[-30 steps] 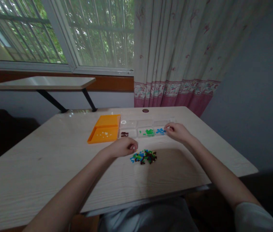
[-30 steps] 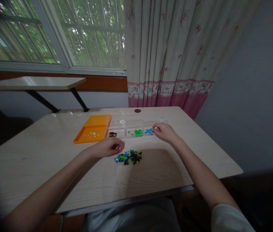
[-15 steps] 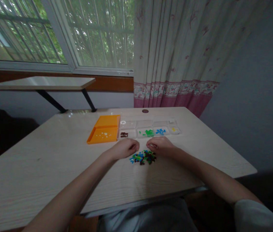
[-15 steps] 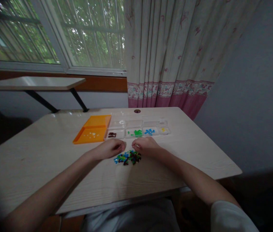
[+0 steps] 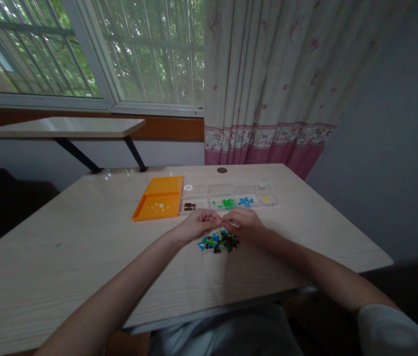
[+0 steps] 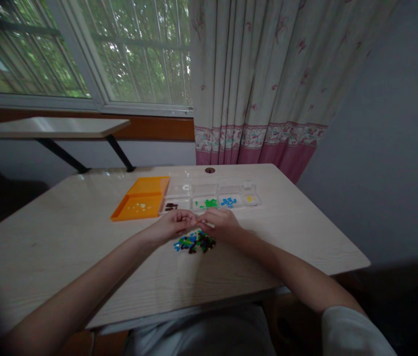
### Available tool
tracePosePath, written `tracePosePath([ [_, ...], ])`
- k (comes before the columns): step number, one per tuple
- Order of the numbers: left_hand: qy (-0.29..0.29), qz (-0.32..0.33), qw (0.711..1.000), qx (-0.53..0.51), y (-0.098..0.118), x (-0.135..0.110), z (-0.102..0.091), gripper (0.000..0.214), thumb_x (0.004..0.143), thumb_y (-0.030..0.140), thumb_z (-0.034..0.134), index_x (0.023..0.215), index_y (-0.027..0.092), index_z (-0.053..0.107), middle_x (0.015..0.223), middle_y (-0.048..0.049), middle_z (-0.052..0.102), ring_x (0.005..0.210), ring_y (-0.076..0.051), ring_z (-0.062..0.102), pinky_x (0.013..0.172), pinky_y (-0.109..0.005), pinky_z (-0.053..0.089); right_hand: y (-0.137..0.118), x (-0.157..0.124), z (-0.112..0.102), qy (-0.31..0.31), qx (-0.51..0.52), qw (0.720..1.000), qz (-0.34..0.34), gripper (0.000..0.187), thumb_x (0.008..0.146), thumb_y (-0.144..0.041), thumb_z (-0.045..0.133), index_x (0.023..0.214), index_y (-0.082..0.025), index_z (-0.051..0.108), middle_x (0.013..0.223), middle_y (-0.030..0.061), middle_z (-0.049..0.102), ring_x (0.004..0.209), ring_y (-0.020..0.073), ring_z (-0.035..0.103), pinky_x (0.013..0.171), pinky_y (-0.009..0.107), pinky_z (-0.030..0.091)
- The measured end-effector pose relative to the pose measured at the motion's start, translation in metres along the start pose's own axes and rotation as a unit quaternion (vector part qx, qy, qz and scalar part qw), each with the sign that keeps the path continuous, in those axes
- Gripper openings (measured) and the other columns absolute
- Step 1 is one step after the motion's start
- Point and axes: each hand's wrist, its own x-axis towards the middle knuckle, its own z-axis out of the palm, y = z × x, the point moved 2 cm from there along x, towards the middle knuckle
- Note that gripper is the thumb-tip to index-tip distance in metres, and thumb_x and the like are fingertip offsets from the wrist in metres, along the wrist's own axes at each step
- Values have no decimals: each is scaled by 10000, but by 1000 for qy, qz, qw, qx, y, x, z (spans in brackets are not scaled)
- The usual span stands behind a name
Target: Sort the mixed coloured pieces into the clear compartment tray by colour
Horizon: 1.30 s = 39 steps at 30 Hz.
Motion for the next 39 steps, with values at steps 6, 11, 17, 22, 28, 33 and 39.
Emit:
tracePosePath([
  [6, 1, -11, 1000, -5, 0, 0, 1, 366, 608, 439, 676, 687, 109, 541, 442, 85, 384, 380, -20, 251, 399, -184, 120, 1, -2, 2, 2, 19, 1000, 0, 110, 801, -267, 527, 797, -197, 612, 701, 12, 628, 635, 98, 566, 577, 196, 401],
  [11, 13, -5, 1000, -11, 4, -1, 3, 365, 571, 419, 703, 649, 101, 542, 497, 60, 453, 437, -28, 333, 434, -176, 184, 3, -4, 5, 24, 45, 999, -1, 91, 793, -262, 542, 788, -196, 605, 682, 5, 619, 622, 94, 558, 572, 191, 401],
  [17, 21, -8, 1000, -3, 4, -1, 2, 352, 578, 406, 698, 650, 96, 548, 515, 50, 473, 458, -32, 351, 452, -173, 206, 1, -3, 4, 22, 61, 998, -1, 89, 793, -262, 539, 786, -195, 599, 679, 10, 617, 615, 97, 554, 562, 193, 402],
  [22, 9, 0, 1000, 11, 3, 0, 1, 344, 592, 396, 693, 670, 92, 552, 540, 45, 480, 475, -35, 368, 465, -167, 230, 0, -2, 3, 15, 91, 996, 7, 88, 789, -259, 538, 778, -187, 589, 682, 14, 606, 621, 97, 549, 564, 193, 404],
  [28, -6, -2, 1000, 27, 7, -3, 4, 343, 614, 414, 670, 666, 103, 537, 486, 70, 422, 431, -28, 306, 426, -164, 192, -2, 0, 0, 8, 121, 993, 5, 58, 770, -234, 542, 781, -186, 572, 683, 13, 595, 634, 104, 546, 578, 203, 419],
  [33, -15, 1, 998, 58, 9, -4, 4, 322, 644, 413, 634, 679, 110, 528, 500, 65, 413, 434, -32, 303, 426, -162, 207, -4, 0, 0, -3, 129, 992, 6, 54, 758, -234, 544, 782, -187, 556, 686, 9, 589, 631, 101, 542, 576, 201, 421],
  [39, -6, 50, 960, 274, 6, -6, -14, 173, 721, 267, 522, 740, 107, 584, 586, 18, 492, 530, -70, 405, 496, -171, 303, 5, 2, -3, 30, 84, 996, 23, 40, 753, -215, 539, 744, -188, 568, 668, 11, 595, 634, 103, 552, 597, 204, 429],
])
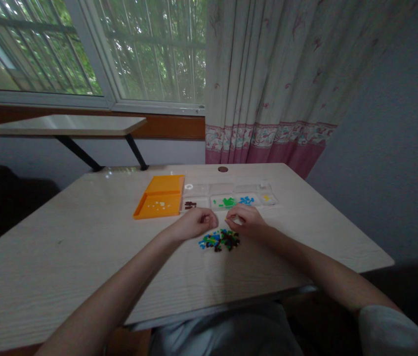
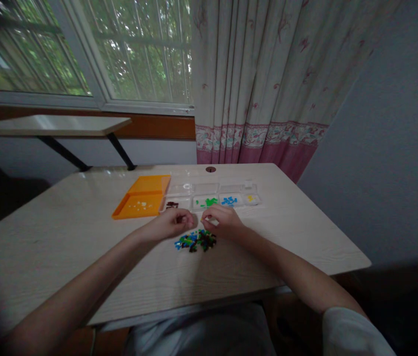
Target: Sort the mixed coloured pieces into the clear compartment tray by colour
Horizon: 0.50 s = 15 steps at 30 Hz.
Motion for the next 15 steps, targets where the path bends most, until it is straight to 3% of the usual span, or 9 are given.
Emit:
tracePosePath([
  [5, -49, 16, 985, 164, -6, -3, -3, 145, 701, 162, 473, 731, 129, 611, 596, 12, 531, 546, -83, 445, 513, -170, 309, 4, 5, -12, 46, -38, 998, -6, 34, 749, -201, 548, 739, -184, 575, 659, 15, 602, 623, 106, 555, 590, 209, 436],
  [15, -47, 15, 976, 212, -3, -4, -2, 179, 708, 142, 440, 751, 132, 614, 619, 4, 560, 555, -88, 462, 524, -167, 313, 6, 7, -24, 75, -56, 996, -11, 35, 748, -194, 557, 759, -175, 584, 661, 18, 598, 588, 96, 533, 560, 207, 421],
])
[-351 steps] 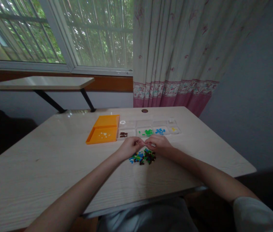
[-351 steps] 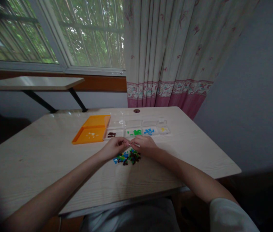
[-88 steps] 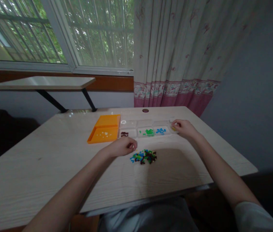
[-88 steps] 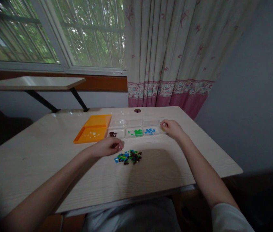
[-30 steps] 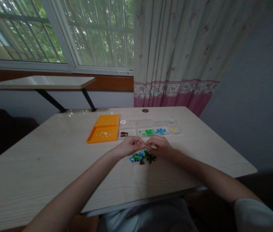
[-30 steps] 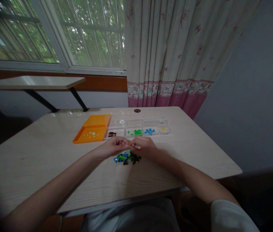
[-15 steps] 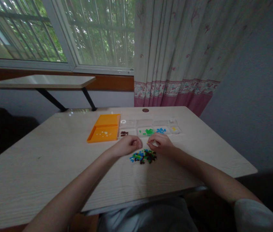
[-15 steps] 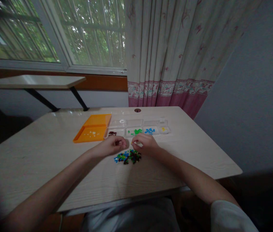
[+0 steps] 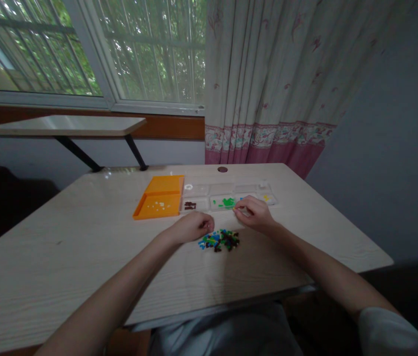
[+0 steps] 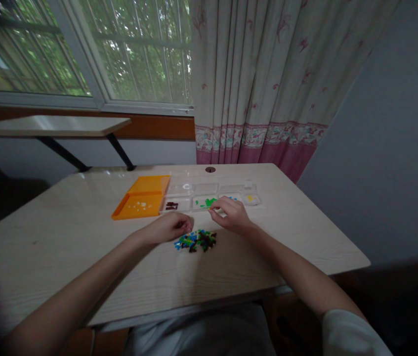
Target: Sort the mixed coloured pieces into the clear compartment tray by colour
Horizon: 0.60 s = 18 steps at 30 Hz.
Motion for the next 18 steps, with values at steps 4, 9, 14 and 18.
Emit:
tracePosePath([
  [4, 15, 0, 1000, 4, 0, 0, -1, 172, 717, 160, 443, 736, 135, 612, 611, 0, 555, 551, -95, 466, 522, -175, 313, 0, -1, 1, -2, -2, 1000, -1, 37, 751, -197, 554, 755, -178, 586, 663, 22, 605, 588, 101, 539, 561, 212, 422],
  [9, 15, 4, 1000, 14, 0, -1, -2, 167, 726, 174, 449, 735, 142, 613, 614, -3, 563, 553, -100, 473, 526, -180, 312, 7, 0, -5, -38, -29, 999, -24, 76, 771, -217, 531, 753, -183, 597, 657, 19, 616, 608, 109, 556, 588, 217, 420],
  [14, 16, 13, 999, 27, -2, -3, -3, 150, 730, 229, 483, 726, 148, 608, 602, -1, 551, 541, -102, 464, 509, -182, 298, 42, 1, -31, -94, -91, 990, 56, 141, 781, -272, 522, 796, -166, 613, 577, -7, 574, 495, 83, 496, 531, 195, 372],
  [18, 16, 23, 999, 36, -3, -2, -3, 145, 727, 200, 475, 736, 149, 610, 611, -2, 553, 546, -100, 465, 511, -179, 293, 89, -7, -57, -159, -129, 960, 191, 200, 767, -317, 513, 839, -162, 620, 520, -23, 521, 462, 83, 461, 495, 189, 328],
])
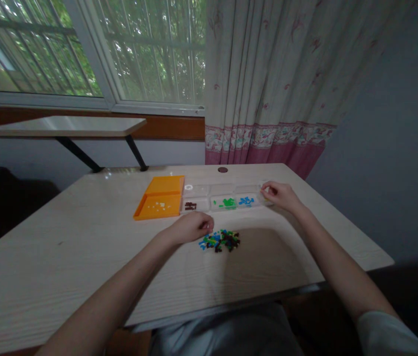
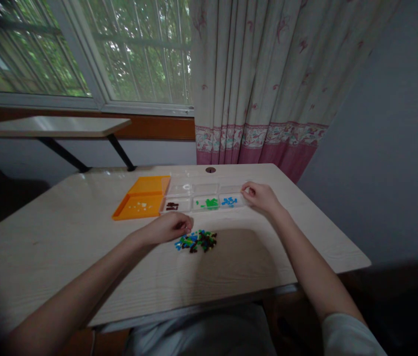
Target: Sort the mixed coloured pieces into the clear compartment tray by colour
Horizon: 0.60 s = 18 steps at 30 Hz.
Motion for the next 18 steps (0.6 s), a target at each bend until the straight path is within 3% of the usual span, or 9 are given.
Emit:
tracePosePath([
  [4, 2, 7, 1000, 3, 0, 1, 0, 162, 725, 163, 456, 746, 150, 616, 624, -5, 560, 560, -101, 473, 520, -177, 297, 44, -2, 0, -75, -20, 993, 87, 205, 732, -326, 527, 796, -163, 633, 527, -8, 540, 482, 98, 466, 488, 201, 305],
  [7, 2, 7, 1000, 0, 0, 1, 0, 161, 726, 163, 458, 749, 151, 617, 623, -5, 561, 564, -103, 476, 525, -178, 301, 61, -5, 3, -104, -19, 987, 123, 207, 713, -323, 531, 775, -160, 642, 525, -3, 542, 485, 101, 456, 476, 205, 291],
  [18, 0, -5, 1000, -8, -4, 1, -1, 150, 728, 222, 492, 749, 152, 623, 620, -4, 561, 561, -105, 477, 527, -179, 308, 65, -8, 0, -95, -13, 984, 151, 241, 713, -322, 507, 785, -152, 661, 524, 3, 536, 480, 105, 444, 465, 212, 285],
])
